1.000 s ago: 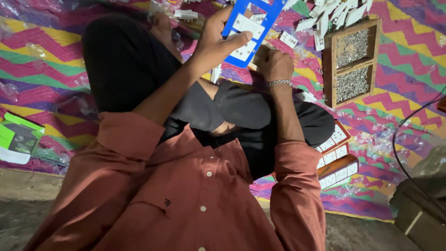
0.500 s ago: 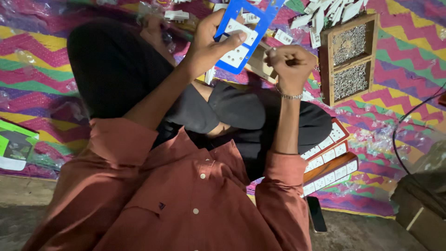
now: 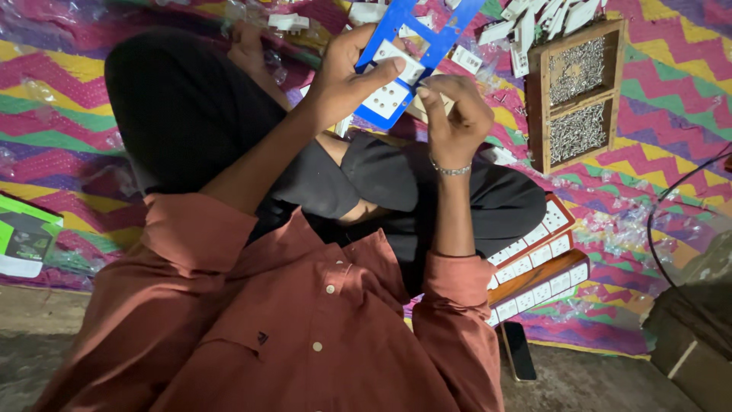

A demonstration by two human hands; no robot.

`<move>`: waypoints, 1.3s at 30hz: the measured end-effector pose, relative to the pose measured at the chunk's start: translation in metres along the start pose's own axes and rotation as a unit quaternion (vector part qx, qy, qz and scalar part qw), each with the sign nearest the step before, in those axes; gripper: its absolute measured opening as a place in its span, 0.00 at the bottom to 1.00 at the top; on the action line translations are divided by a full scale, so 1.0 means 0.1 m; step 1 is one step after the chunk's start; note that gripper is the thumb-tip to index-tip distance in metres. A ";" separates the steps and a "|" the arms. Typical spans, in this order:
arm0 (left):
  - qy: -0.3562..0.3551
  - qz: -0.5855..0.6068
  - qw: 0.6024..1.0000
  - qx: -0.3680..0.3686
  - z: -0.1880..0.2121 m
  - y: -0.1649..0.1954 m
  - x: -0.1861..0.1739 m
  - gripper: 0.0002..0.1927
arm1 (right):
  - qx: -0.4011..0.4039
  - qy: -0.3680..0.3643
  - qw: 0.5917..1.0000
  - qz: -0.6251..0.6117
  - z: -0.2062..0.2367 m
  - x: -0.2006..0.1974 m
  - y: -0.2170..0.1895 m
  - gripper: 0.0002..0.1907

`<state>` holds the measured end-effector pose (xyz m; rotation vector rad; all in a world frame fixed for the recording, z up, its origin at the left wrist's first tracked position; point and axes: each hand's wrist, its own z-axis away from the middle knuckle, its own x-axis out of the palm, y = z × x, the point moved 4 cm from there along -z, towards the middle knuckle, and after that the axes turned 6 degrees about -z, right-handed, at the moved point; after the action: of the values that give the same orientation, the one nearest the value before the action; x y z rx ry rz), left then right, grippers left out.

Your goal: The person sits on a colorful mat and assembles small white plastic electrical components using a blue plastic jig and a screwdriver. They repeatedly pick up components, align them in the jig, and tighten screws, then place the assembled units aside.

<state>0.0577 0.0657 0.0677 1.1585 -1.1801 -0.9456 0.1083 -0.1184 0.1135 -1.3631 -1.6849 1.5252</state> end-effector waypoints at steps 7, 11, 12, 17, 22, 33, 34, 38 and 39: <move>-0.006 -0.031 0.999 0.039 0.03 -0.06 0.00 0.13 | -0.125 -0.006 0.978 0.168 -0.02 0.12 -0.07 0.08; 0.009 -0.041 0.999 0.029 0.05 -0.13 -0.05 0.13 | -0.115 -0.034 0.982 0.149 0.01 0.16 0.01 0.09; 0.016 -0.036 0.999 0.012 0.06 -0.14 -0.08 0.13 | -0.124 -0.032 0.980 0.155 0.02 0.17 0.01 0.09; 0.035 -0.005 0.999 -0.033 0.10 -0.10 -0.16 0.10 | -0.106 -0.032 0.973 0.201 0.04 0.30 -0.07 0.16; 0.047 0.021 0.998 -0.037 0.09 0.02 -0.20 0.11 | -0.109 -0.022 0.970 0.218 -0.03 0.38 -0.17 0.20; 0.057 -0.059 0.997 -0.003 0.10 0.02 -0.25 0.09 | -0.081 -0.034 0.960 0.267 0.06 0.51 -0.05 0.21; 0.052 -0.046 0.998 -0.008 0.09 0.03 -0.25 0.09 | -0.067 -0.021 0.979 0.192 0.06 0.49 0.00 0.18; 0.034 -0.004 0.999 -0.031 0.09 0.10 -0.18 0.12 | 0.067 0.068 0.984 -0.150 0.10 0.39 0.38 0.23; 0.032 0.006 0.999 -0.036 0.10 0.11 -0.15 0.13 | 0.121 0.093 0.958 -0.242 0.12 0.40 0.51 0.29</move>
<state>0.0452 0.0803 0.0759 1.1149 -1.0918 -0.9290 0.1002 -0.0942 0.0524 -0.8559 -1.5126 1.2265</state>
